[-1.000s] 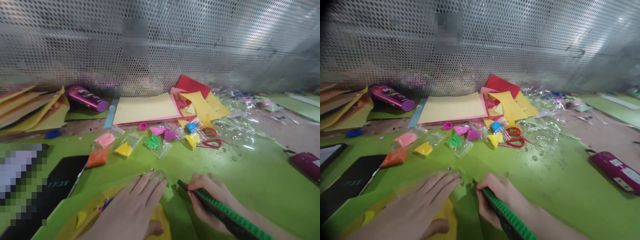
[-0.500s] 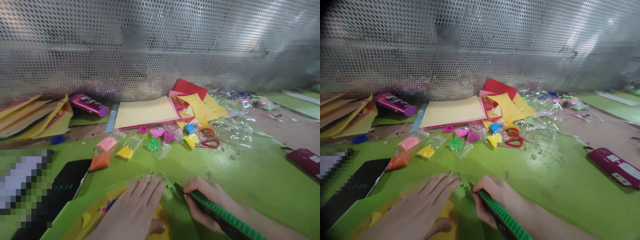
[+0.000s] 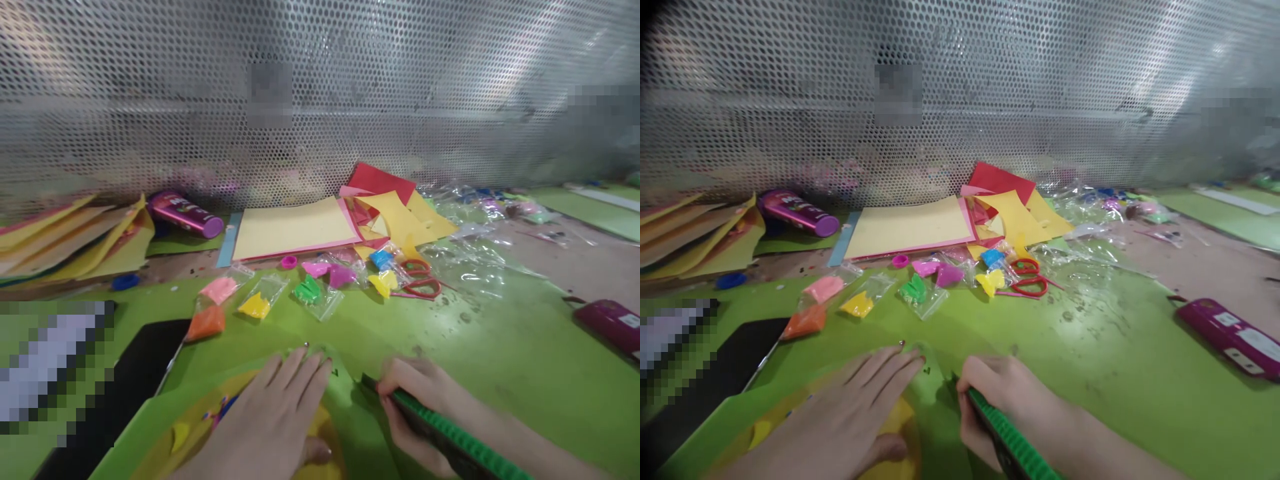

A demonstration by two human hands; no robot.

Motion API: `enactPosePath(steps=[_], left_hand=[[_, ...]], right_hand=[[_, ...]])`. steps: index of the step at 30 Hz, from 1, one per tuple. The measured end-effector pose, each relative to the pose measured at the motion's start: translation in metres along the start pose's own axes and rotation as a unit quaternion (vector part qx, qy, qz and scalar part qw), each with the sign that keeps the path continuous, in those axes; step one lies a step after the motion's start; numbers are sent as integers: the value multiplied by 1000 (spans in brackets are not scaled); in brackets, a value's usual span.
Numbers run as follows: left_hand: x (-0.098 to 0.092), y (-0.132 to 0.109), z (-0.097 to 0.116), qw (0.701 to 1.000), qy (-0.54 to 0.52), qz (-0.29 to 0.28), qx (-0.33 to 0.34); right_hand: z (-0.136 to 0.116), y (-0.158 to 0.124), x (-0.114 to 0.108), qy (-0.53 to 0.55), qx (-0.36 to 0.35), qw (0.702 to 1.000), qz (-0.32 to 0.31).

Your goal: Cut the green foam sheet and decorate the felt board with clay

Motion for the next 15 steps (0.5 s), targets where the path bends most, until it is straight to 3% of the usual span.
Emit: enactPosePath(steps=[6, 15], left_hand=[[0, 7, 5, 1000, 8, -23, -5], [-3, 11, 6, 998, -16, -63, -27]], right_hand=[[2, -5, -3, 4, -5, 1000, 16], [-17, -3, -19, -47, -12, 998, 28]])
Point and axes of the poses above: each hand's wrist, its own y-axis towards the middle knuckle, its own x-axis out of the palm, z = x × y, the point moved 4 cm from there along y, towards the middle knuckle, and after that the axes turned 15 degrees about x, right-handed, at the moved point
